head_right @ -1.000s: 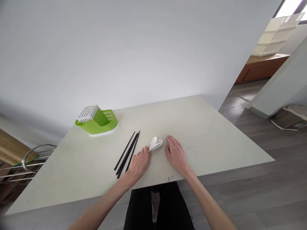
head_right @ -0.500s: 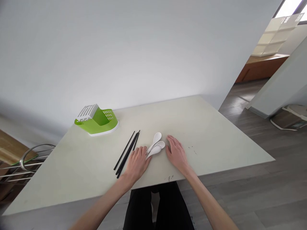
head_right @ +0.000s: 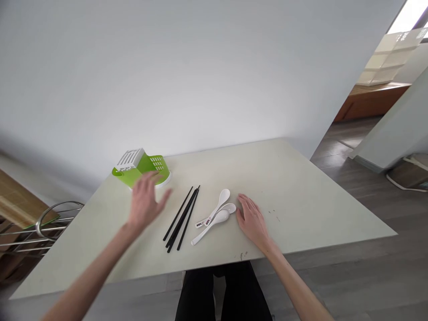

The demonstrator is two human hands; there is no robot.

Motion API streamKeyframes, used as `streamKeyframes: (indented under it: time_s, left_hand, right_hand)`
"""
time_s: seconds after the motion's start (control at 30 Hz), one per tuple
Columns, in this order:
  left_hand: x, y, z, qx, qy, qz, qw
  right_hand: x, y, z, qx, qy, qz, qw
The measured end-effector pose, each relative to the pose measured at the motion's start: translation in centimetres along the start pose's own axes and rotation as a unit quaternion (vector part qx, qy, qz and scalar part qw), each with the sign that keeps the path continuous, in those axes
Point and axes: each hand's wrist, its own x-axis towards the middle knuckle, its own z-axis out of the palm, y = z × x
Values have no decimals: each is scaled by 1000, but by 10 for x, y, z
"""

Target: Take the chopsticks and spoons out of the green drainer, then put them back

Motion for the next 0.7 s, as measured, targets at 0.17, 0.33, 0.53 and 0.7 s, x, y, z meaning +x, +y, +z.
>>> streamKeyframes:
  time_s: [0.17, 0.33, 0.53, 0.7]
  left_hand:
    - [50, -127, -38, 59, -6, -138, 989]
    - [54, -170, -25, -23, -125, -197, 972]
    - [69, -118, 4, -56, -118, -177, 975]
    - [100, -50, 37, -82, -120, -133, 980]
  right_hand:
    - [1, -1, 1, -9, 1, -1, 1000]
    - [2, 0, 2, -13, 3, -10, 1000]
    - [2, 1, 4, -13, 1, -14, 1000]
    - [2, 1, 4, -12, 7, -19, 1000]
